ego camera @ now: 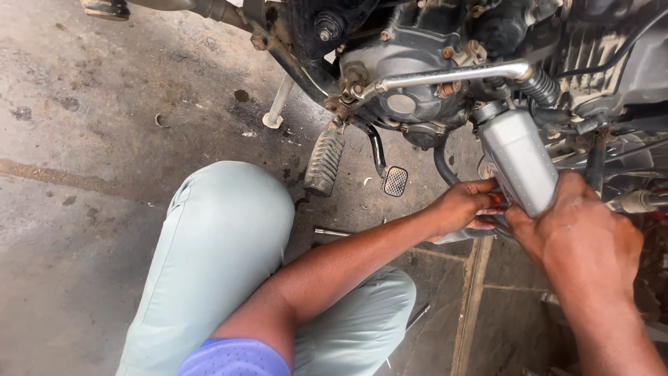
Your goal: The person crouches beside a motorcycle and uses pliers to loosen the engine drain plug, letting oil drain onto the ground. They then open a bottle of engine oil and pour the oil into the engine's fill opening, holding the bottle with both hands.
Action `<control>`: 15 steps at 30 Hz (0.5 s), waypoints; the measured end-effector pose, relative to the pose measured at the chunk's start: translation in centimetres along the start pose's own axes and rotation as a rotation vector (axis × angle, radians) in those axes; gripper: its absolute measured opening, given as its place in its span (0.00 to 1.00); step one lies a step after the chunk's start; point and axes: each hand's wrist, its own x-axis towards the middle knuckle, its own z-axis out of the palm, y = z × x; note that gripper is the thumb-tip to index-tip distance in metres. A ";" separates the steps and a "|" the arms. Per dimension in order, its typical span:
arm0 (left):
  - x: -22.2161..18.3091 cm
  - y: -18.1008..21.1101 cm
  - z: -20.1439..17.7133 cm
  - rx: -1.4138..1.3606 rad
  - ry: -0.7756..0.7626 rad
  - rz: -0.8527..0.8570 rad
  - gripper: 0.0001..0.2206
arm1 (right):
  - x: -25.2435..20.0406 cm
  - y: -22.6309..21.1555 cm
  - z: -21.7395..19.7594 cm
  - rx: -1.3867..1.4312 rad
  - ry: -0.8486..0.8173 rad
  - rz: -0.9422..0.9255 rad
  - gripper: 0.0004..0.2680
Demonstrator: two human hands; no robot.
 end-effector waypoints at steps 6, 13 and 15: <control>-0.1 0.0 0.0 0.015 0.002 -0.004 0.22 | -0.1 -0.1 0.6 -0.024 -0.043 0.039 0.27; 0.1 0.1 0.1 0.005 -0.003 -0.014 0.24 | -0.1 0.0 0.9 -0.034 -0.021 0.018 0.26; -0.2 0.5 0.3 0.018 -0.006 -0.018 0.25 | -0.1 -0.1 0.7 -0.049 -0.029 0.020 0.26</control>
